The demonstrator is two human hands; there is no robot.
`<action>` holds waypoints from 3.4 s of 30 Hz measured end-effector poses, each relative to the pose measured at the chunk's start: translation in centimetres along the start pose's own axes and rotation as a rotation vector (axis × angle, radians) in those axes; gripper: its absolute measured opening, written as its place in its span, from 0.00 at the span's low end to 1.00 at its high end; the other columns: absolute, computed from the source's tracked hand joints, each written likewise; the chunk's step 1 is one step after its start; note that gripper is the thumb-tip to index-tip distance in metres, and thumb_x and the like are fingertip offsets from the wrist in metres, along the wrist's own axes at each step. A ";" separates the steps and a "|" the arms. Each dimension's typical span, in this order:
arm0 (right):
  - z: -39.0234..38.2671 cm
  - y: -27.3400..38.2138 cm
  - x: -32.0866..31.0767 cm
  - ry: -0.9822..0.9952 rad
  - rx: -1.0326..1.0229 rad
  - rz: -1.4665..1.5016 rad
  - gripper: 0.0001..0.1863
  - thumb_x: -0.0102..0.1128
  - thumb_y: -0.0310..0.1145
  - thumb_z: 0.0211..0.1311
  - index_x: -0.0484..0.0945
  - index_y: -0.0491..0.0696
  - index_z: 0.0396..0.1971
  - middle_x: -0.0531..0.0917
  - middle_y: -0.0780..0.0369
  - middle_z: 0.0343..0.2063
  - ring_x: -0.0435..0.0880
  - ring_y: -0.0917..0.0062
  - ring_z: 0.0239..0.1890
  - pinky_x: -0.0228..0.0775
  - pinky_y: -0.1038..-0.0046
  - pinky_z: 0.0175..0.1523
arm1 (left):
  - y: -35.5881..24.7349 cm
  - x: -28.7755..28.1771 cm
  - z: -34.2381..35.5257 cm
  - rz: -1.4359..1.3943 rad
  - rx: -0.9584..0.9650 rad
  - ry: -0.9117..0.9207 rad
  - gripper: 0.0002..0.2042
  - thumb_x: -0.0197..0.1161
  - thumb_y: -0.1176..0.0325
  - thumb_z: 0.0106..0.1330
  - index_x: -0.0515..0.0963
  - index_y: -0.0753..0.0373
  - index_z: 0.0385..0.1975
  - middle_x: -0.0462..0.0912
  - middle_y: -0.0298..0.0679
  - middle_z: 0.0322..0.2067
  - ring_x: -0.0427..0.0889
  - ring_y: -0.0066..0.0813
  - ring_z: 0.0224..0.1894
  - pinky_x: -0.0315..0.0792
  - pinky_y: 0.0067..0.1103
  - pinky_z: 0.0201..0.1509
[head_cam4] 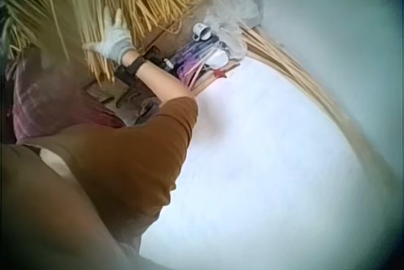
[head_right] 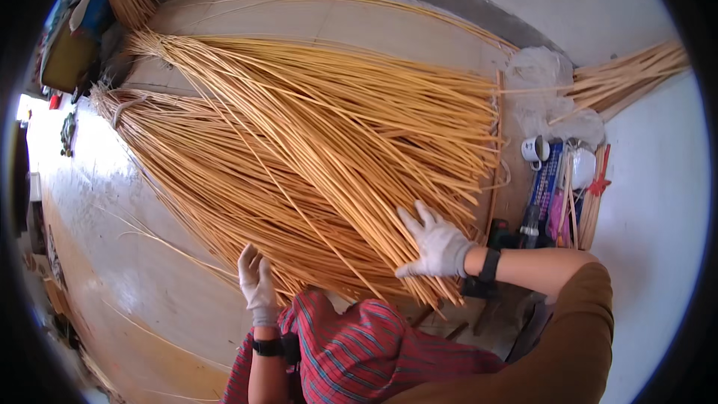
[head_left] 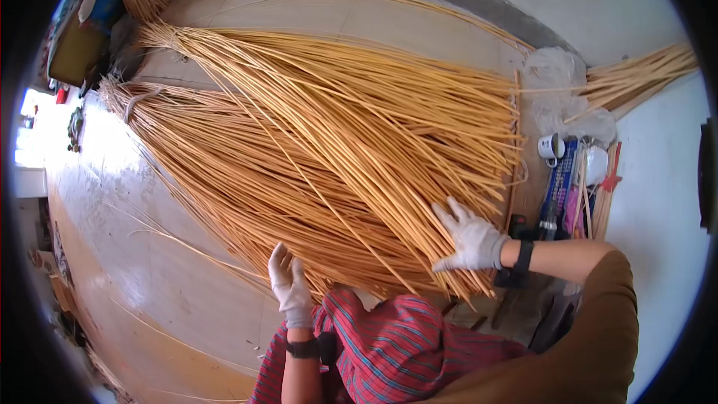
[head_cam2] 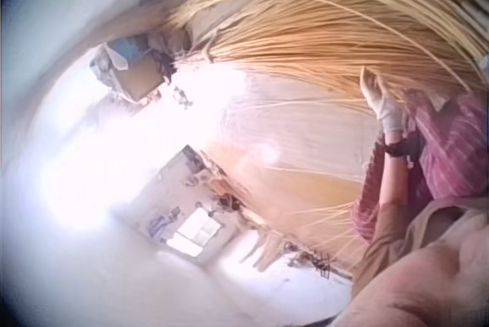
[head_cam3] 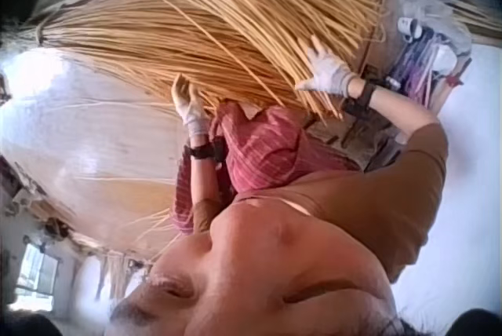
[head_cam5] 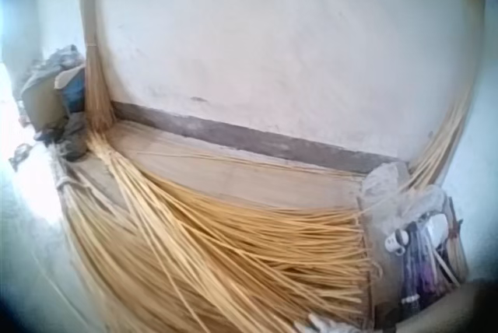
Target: The person weaves a basket by hand, interlacing long reeds around vertical support stalks and using a small tool to press the weave together.
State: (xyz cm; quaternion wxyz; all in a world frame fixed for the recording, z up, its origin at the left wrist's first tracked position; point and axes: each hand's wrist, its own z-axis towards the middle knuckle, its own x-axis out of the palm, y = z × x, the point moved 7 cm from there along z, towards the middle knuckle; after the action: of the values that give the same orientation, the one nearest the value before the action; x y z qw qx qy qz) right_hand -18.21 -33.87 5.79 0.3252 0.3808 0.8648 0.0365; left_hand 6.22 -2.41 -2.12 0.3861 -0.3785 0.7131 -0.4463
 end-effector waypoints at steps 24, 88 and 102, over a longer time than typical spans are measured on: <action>-6.8 3.2 4.9 -0.511 0.164 -0.153 0.57 0.62 0.66 0.56 0.42 0.62 0.79 0.50 0.51 0.77 0.54 0.56 0.77 0.55 0.57 0.75 | -10.6 -22.7 -45.4 1.548 0.071 -0.407 0.22 0.73 0.54 0.53 0.83 0.56 0.46 0.83 0.42 0.46 0.79 0.44 0.54 0.53 0.48 0.75; -20.3 51.5 21.9 0.453 -1.060 0.620 0.25 0.53 0.28 0.74 0.65 0.42 0.68 0.79 0.57 0.56 0.77 0.73 0.59 0.67 0.71 0.66 | -4.1 -36.1 -59.2 -0.440 -0.154 -0.935 0.09 0.55 0.64 0.78 0.76 0.63 0.40 0.75 0.29 0.20 0.72 0.15 0.22 0.68 0.17 0.29; -19.7 43.3 3.6 0.875 -0.817 1.566 0.27 0.43 0.60 0.75 0.70 0.56 0.22 0.55 0.75 0.10 0.54 0.84 0.11 0.45 0.76 0.15 | -16.3 -18.6 -61.2 0.645 0.135 -0.514 0.02 0.61 0.73 0.69 0.79 0.61 0.38 0.78 0.41 0.18 0.83 0.32 0.22 0.73 0.26 0.27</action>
State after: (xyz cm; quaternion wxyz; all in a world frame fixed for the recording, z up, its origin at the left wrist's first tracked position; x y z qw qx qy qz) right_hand -4.16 2.87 32.80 -0.0331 0.6573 0.3331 0.6752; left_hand -37.29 29.98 35.55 0.6954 -0.2087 0.6447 -0.2395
